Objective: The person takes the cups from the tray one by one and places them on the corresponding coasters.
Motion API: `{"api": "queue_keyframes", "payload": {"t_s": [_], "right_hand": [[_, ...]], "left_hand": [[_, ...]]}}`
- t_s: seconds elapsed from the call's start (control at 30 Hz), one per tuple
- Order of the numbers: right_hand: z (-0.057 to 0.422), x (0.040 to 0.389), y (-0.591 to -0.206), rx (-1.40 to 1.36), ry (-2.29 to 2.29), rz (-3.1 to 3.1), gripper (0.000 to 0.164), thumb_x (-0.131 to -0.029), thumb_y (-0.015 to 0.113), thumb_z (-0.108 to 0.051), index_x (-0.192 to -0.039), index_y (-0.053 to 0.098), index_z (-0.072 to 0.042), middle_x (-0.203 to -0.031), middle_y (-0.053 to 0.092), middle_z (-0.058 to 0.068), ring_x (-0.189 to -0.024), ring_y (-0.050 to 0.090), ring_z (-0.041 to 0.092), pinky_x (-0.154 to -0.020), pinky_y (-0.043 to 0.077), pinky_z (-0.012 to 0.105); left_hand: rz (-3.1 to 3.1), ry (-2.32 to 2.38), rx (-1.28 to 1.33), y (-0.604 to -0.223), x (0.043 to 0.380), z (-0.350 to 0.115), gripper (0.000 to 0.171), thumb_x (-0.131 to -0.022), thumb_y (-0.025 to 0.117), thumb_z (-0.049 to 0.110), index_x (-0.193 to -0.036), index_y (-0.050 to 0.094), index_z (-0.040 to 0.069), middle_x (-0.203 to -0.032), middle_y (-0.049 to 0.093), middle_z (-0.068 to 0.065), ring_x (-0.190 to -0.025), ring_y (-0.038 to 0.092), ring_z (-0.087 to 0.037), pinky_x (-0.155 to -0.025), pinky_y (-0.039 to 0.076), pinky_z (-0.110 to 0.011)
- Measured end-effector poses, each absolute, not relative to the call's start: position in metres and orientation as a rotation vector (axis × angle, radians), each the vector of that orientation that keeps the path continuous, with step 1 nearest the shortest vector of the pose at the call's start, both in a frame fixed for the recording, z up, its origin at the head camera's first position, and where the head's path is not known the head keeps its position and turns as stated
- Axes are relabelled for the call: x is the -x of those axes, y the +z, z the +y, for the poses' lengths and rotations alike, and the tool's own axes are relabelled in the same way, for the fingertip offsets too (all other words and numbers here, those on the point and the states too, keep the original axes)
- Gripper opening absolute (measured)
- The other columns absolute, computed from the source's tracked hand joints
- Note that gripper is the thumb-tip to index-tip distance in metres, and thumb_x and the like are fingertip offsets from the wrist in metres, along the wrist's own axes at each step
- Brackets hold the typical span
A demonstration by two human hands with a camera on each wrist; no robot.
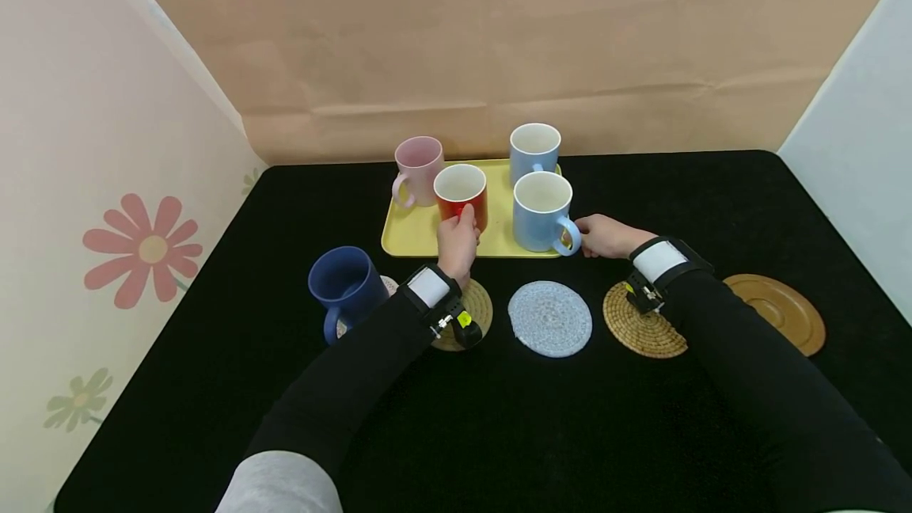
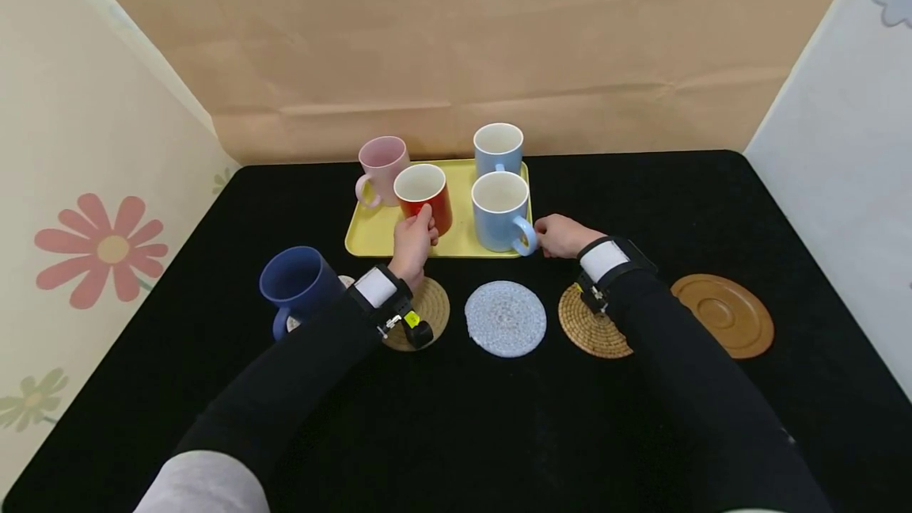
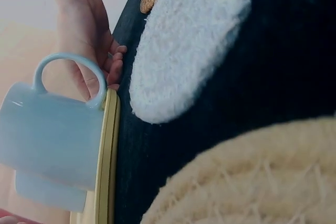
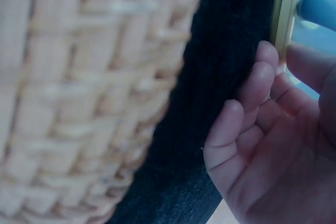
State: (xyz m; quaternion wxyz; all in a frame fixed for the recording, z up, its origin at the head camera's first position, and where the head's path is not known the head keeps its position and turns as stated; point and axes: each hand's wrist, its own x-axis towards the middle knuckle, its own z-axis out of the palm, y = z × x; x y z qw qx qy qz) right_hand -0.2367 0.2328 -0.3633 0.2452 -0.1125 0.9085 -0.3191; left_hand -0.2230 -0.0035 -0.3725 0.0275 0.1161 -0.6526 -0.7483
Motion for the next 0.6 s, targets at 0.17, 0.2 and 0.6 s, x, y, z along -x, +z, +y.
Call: {"api": "queue_keyframes", "payload": {"t_s": [0.17, 0.2, 0.6], "right_hand": [[0.231, 0.237, -0.365, 0.312, -0.881, 2.479, 0.022, -0.1, 0.042, -0.001, -0.113, 0.052, 0.013, -0.074, 0.05, 0.009, -0.068, 0.047, 0.02, -0.066, 0.039, 0.032], [0.23, 0.237, -0.365, 0.315, -0.883, 2.48, 0.022, -0.1, 0.042, 0.0, -0.113, 0.052, 0.013, -0.073, 0.05, 0.009, -0.067, 0.047, 0.02, -0.065, 0.039, 0.031], [0.229, 0.237, -0.366, 0.317, -0.878, 2.482, 0.022, -0.099, 0.04, 0.0, -0.113, 0.053, 0.013, -0.075, 0.05, 0.01, -0.069, 0.048, 0.02, -0.067, 0.04, 0.032]], "left_hand": [[-2.037, -2.338, -0.354, -0.372, 0.222, -0.008, 0.036, -0.104, 0.046, 0.019, -0.076, 0.05, -0.003, -0.066, 0.045, 0.0, -0.063, 0.043, -0.014, -0.058, 0.036, -0.02], [-2.037, -2.343, -0.357, -0.371, 0.222, -0.009, 0.036, -0.104, 0.046, 0.019, -0.075, 0.05, -0.002, -0.066, 0.044, 0.0, -0.063, 0.043, -0.014, -0.058, 0.036, -0.02], [-2.104, -2.353, -0.294, -0.361, 0.204, -0.012, 0.039, -0.105, 0.04, 0.023, -0.071, 0.047, 0.007, -0.068, 0.043, -0.003, -0.068, 0.042, -0.016, -0.065, 0.033, -0.024]]}}
